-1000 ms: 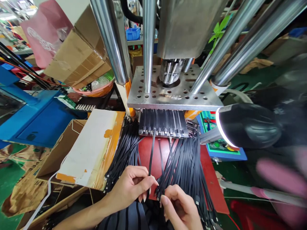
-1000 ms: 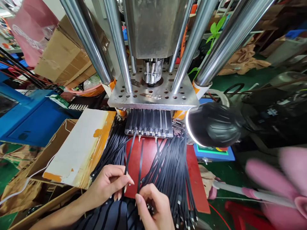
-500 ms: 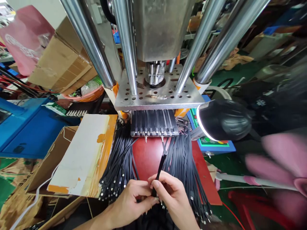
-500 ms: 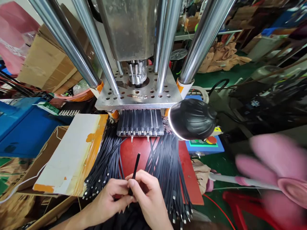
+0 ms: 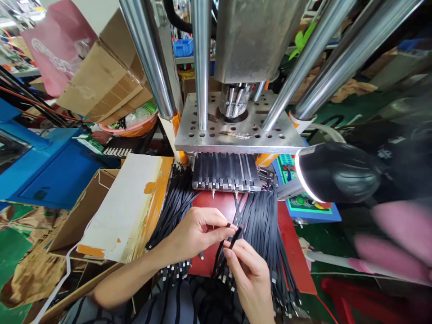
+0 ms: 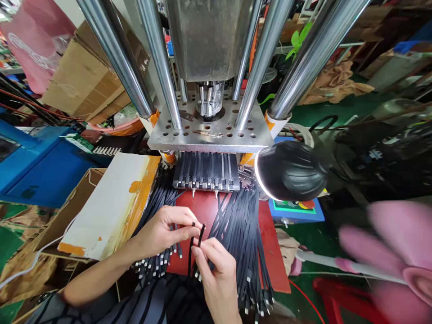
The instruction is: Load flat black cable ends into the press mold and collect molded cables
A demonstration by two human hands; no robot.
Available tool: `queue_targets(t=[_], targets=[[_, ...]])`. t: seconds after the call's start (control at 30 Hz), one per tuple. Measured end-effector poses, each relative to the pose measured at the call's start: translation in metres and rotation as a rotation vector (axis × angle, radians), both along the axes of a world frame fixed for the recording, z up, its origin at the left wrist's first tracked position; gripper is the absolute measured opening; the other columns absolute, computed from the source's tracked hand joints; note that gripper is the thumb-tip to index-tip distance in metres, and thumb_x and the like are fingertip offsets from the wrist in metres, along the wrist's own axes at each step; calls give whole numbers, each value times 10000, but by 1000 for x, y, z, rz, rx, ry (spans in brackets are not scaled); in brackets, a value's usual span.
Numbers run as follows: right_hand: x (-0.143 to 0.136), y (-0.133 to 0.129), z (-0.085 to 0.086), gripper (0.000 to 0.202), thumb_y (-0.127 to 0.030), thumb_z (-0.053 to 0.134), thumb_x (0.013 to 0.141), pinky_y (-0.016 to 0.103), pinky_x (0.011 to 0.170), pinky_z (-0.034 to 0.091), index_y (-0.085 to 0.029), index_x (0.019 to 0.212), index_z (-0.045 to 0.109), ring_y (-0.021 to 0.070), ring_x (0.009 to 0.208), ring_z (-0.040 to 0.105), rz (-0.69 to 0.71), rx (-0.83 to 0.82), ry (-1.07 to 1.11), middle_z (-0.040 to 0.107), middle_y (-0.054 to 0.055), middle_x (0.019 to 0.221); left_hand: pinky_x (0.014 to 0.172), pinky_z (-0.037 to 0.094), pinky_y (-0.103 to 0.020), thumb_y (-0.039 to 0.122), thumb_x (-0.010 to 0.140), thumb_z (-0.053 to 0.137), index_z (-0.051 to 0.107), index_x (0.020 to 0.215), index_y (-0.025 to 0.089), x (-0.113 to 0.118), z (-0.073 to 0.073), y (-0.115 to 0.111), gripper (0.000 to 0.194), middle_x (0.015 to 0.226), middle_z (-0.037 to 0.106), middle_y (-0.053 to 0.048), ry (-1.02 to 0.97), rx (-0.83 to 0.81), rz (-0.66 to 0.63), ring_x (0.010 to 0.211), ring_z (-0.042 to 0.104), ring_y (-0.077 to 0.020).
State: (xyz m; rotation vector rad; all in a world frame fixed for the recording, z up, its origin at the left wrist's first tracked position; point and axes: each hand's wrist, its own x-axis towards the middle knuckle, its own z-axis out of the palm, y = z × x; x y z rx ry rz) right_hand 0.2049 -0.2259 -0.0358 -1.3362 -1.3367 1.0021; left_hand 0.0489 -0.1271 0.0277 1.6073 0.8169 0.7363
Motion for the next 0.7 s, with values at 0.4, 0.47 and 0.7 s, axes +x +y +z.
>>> queue_targets(t=[0.4,0.47,0.7], targets=[[-3,-11,-12,344,-371,556,1023,229,597,420,-205,722,536,126,632,516,268,-158,-72,546,-20,700,584,423,-238,412,951,666,693,721,147,4,0,42,352,679,580,9,67,115,83,609,536,-115],[11,-8,-7,357,-385,546,1028,233,591,418,-205,720,543,129,629,518,352,-188,-125,551,-18,688,606,432,-242,364,964,637,678,712,144,12,-8,68,337,697,597,7,89,184,109,609,550,-115],[96,106,49,476,-557,617,958,294,594,373,-228,635,503,156,629,447,242,0,-349,503,-7,648,683,450,-263,221,965,606,624,642,157,57,-37,144,330,617,599,13,357,493,204,624,569,-135]])
